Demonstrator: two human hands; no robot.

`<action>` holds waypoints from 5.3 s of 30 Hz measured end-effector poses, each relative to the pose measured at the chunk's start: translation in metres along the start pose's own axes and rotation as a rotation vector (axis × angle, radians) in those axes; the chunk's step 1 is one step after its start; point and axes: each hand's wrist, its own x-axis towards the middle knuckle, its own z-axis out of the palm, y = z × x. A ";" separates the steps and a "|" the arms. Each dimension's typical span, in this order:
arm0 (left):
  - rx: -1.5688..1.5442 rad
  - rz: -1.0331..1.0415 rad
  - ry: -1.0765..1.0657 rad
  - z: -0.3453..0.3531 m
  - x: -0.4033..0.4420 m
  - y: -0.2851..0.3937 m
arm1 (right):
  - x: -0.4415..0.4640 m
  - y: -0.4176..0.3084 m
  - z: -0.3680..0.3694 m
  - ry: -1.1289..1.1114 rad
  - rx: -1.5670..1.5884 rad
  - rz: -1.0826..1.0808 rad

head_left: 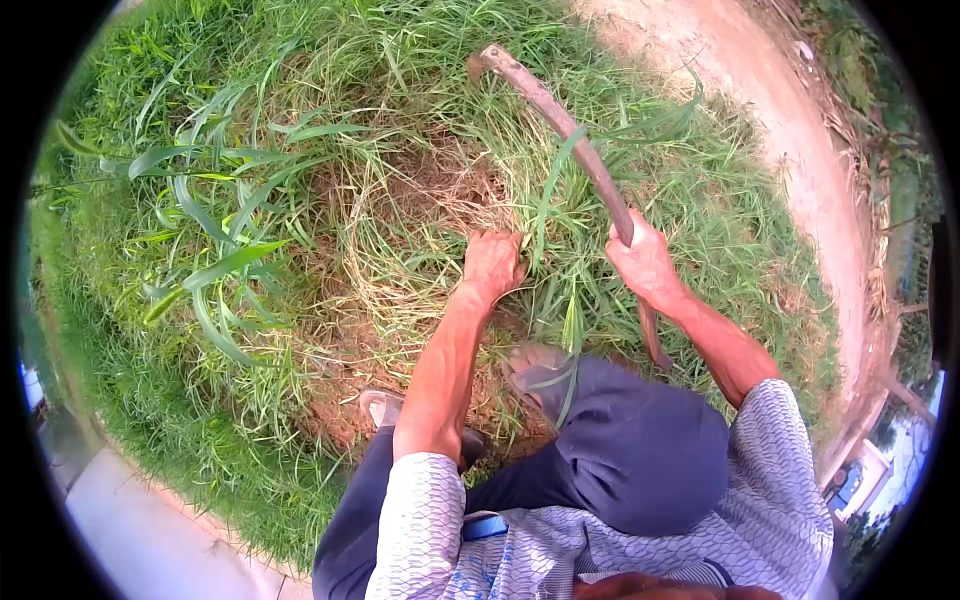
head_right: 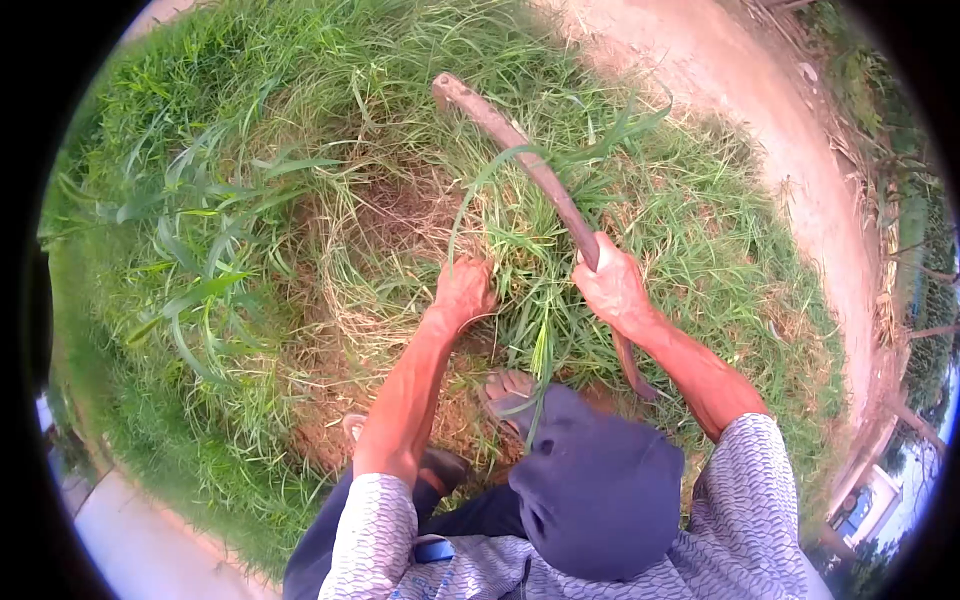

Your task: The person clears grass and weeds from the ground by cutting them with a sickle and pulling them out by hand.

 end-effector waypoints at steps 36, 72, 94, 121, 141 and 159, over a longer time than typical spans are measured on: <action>-0.899 -0.267 -0.150 -0.016 -0.144 -0.037 | -0.107 0.154 -0.063 0.062 -0.385 0.401; 0.108 0.488 0.153 -0.019 -0.016 0.125 | -0.357 0.196 -0.005 0.239 -0.009 0.767; 0.123 -0.298 -0.068 -0.091 -0.066 -0.034 | -0.096 -0.011 -0.082 -0.177 0.716 0.352; 0.582 -0.443 0.299 -0.188 -0.110 -0.182 | -0.027 -0.083 0.145 -0.649 0.447 0.256; 0.637 -0.375 0.538 -0.126 -0.200 -0.251 | -0.048 0.008 0.156 -0.399 -0.024 -0.094; 0.343 -0.531 0.356 -0.113 -0.211 -0.248 | -0.042 -0.044 0.152 -0.674 0.210 0.208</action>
